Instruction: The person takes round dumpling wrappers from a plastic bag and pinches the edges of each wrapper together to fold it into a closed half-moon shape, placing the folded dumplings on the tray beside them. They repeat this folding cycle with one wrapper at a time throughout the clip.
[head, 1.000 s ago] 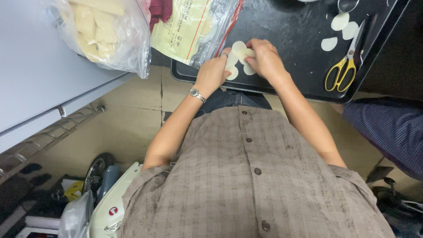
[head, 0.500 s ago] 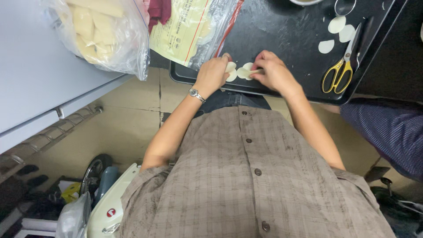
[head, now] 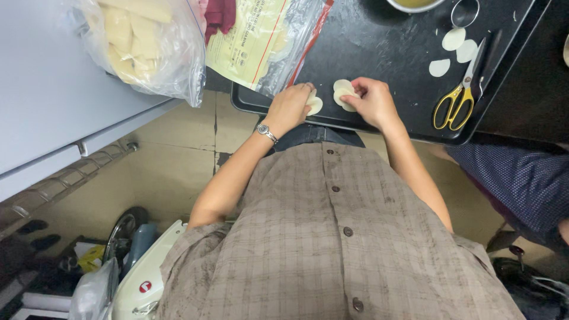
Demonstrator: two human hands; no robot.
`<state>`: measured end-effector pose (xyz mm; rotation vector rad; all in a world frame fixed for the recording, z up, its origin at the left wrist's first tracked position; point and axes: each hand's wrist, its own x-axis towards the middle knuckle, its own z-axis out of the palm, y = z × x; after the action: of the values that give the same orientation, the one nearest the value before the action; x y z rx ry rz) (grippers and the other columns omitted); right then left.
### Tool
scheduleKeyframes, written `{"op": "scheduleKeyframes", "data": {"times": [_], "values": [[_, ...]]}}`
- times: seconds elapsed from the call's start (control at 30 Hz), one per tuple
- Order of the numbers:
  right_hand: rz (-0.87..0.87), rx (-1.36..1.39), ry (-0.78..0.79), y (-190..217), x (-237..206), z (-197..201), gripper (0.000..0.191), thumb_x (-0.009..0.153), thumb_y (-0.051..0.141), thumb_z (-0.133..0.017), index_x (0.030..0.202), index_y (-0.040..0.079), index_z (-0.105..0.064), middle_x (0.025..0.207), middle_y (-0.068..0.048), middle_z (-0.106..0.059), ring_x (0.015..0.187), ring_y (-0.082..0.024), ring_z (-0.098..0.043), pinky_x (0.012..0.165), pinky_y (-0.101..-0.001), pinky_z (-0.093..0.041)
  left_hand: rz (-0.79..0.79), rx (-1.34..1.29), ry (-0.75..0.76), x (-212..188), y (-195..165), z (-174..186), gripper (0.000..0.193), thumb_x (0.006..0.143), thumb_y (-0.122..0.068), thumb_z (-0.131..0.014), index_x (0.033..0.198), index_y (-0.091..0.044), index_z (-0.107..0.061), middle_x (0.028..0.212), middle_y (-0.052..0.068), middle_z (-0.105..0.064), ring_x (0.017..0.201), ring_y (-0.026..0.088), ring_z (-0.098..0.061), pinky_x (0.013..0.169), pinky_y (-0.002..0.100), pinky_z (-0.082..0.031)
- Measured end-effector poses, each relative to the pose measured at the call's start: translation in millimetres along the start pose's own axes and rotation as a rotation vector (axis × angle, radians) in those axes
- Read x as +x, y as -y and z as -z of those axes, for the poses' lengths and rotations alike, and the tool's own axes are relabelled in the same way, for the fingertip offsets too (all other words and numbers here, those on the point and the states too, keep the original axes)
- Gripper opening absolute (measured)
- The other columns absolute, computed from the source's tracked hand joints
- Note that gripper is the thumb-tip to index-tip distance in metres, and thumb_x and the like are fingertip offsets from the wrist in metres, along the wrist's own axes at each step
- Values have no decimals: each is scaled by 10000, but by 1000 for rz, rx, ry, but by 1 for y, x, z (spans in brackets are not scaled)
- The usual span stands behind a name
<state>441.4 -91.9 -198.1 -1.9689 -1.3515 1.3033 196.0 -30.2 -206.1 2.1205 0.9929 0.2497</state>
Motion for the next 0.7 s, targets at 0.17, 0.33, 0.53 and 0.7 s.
{"op": "scheduleKeyframes", "data": {"times": [0.17, 0.33, 0.53, 0.7], "values": [[-32, 532, 195, -1, 0, -3, 199, 904, 90, -782, 1042, -31, -705, 944, -16, -748, 860, -86, -696, 784, -251, -568, 43, -73, 22, 0, -2, -8, 185, 788, -102, -787, 949, -59, -705, 930, 129, -676, 887, 332, -679, 752, 447, -537], [76, 844, 237, 10, 0, -20, 234, 912, 46, -764, 1122, -31, -697, 1159, 1, -690, 989, -103, -712, 899, -264, -587, 293, -578, -39, 17, -9, -9, 289, 813, -222, -793, 1009, -27, -708, 892, 130, -760, 826, 231, -770, 735, 323, -575], [72, 514, 117, -2, 11, -24, 203, 909, 75, -828, 1059, -33, -746, 989, -78, -726, 870, -99, -673, 789, -250, -553, 192, -585, -39, 23, -20, 13, 371, 801, -230, -831, 1034, -2, -653, 897, 114, -753, 832, 206, -767, 729, 316, -577], [102, 706, -26, -16, 22, -25, 184, 902, 72, -841, 1029, 2, -728, 1002, -69, -741, 890, -99, -687, 815, -251, -562, 127, -256, -214, 33, -19, 29, 335, 786, -160, -776, 1060, -40, -624, 930, 85, -713, 791, 251, -723, 682, 358, -571]]}}
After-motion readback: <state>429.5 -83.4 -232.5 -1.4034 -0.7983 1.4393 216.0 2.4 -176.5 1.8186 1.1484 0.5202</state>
